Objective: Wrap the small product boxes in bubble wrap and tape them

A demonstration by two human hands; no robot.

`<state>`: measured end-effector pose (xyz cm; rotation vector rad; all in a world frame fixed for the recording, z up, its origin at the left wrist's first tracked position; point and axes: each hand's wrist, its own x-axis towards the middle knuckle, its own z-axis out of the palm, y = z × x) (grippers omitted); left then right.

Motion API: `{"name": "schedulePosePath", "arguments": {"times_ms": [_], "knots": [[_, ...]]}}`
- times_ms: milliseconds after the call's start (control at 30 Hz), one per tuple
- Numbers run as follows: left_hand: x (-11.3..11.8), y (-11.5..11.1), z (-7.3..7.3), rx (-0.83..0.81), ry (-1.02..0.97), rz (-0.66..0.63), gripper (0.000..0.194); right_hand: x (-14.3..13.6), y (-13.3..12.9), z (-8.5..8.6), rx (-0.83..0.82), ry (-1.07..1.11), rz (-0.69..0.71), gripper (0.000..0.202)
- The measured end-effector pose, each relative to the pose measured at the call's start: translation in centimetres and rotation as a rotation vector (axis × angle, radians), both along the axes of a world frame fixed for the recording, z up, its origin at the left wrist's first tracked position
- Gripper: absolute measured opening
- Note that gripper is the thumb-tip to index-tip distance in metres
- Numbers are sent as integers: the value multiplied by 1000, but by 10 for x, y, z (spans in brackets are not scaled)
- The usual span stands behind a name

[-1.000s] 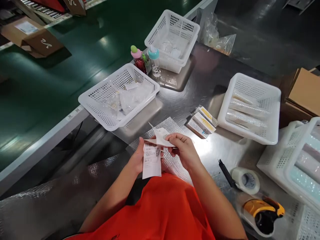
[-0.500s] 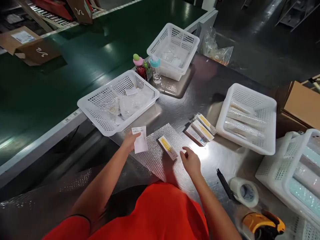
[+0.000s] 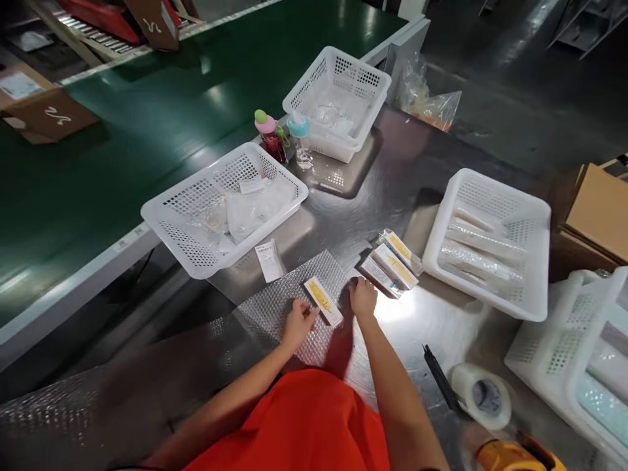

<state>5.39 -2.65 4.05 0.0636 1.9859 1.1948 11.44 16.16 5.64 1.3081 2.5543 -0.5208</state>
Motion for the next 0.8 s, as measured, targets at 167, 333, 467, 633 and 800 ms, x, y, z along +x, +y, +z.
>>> {"name": "schedulePosePath", "arguments": {"times_ms": [167,333,467,633,800], "knots": [[-4,23,-21,17,-279,96,26,1,3,20,-79,50,97,16],[-13,25,-30,84,-207,119,24,13,-51,21,-168,255,324,21],[-14,19,-33,161,-142,104,26,19,-94,-4,-37,292,376,27],[-8,9,-31,218,-146,91,34,36,-114,-24,21,296,517,41],[-9,13,-33,133,-9,94,28,37,-112,-19,34,269,532,44]]}}
